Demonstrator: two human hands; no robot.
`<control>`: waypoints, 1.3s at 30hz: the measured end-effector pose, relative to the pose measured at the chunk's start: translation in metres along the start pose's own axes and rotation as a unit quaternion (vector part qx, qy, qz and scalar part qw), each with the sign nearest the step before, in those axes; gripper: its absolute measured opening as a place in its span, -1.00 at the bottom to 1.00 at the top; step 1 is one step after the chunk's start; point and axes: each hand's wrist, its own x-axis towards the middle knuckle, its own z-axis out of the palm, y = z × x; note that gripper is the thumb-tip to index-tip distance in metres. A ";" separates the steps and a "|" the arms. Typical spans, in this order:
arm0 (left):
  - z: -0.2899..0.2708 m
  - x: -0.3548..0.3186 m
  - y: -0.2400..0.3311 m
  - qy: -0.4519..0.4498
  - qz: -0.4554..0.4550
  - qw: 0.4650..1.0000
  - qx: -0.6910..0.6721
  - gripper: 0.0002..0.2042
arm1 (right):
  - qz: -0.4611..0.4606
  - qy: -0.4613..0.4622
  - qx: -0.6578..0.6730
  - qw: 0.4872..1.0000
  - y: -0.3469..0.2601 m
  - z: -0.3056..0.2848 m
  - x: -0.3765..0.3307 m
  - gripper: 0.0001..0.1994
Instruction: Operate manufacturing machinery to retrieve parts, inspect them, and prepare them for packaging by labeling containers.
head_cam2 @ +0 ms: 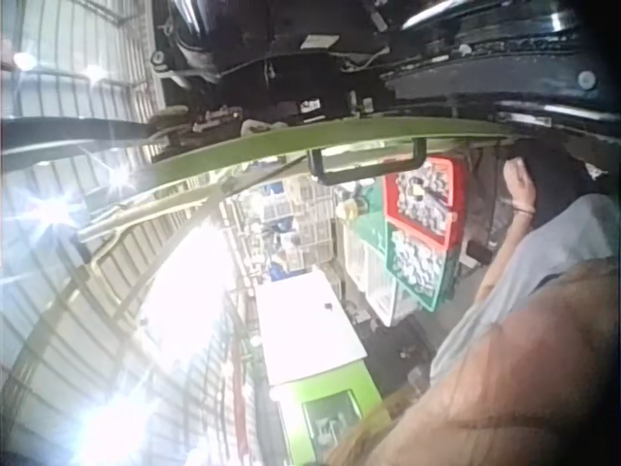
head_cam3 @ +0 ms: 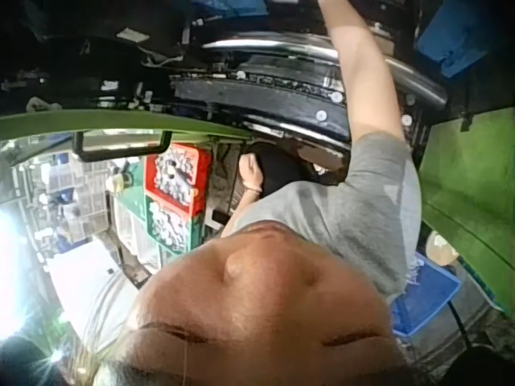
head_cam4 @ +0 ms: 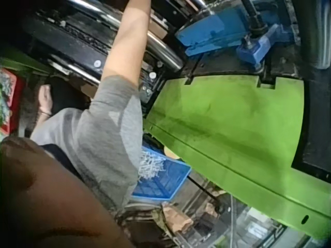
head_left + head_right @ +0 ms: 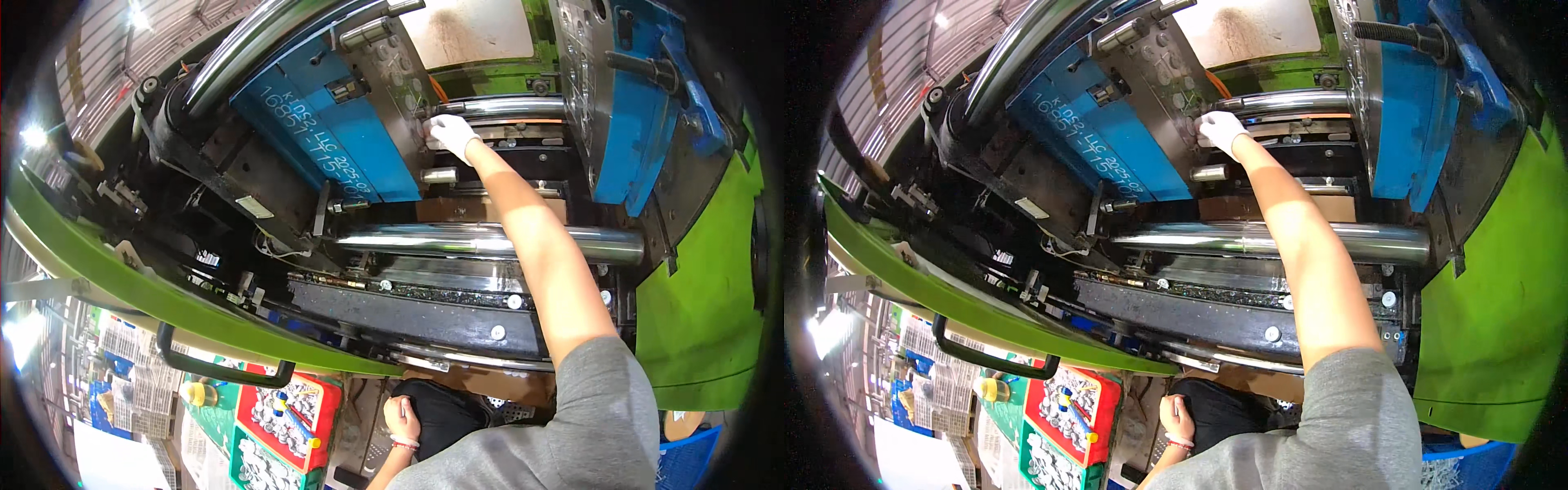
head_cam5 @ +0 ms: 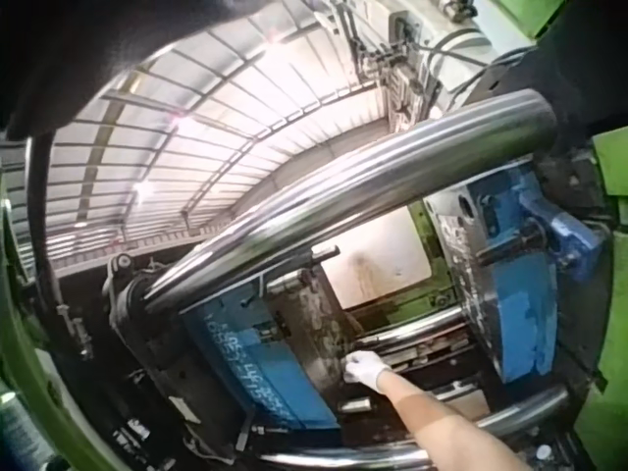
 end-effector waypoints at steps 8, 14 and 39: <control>0.002 0.000 -0.002 -0.001 0.001 1.000 0.010 -0.77 | -0.064 0.044 -0.113 0.991 -0.016 0.000 0.008 -0.79; 0.001 -0.001 -0.004 0.000 -0.002 1.000 0.010 -0.78 | 0.025 0.017 0.103 0.994 -0.001 0.001 0.014 -0.80; 0.000 0.000 -0.004 0.012 0.034 0.999 0.004 -0.83 | -0.010 0.018 0.182 0.983 0.014 0.010 0.009 -0.77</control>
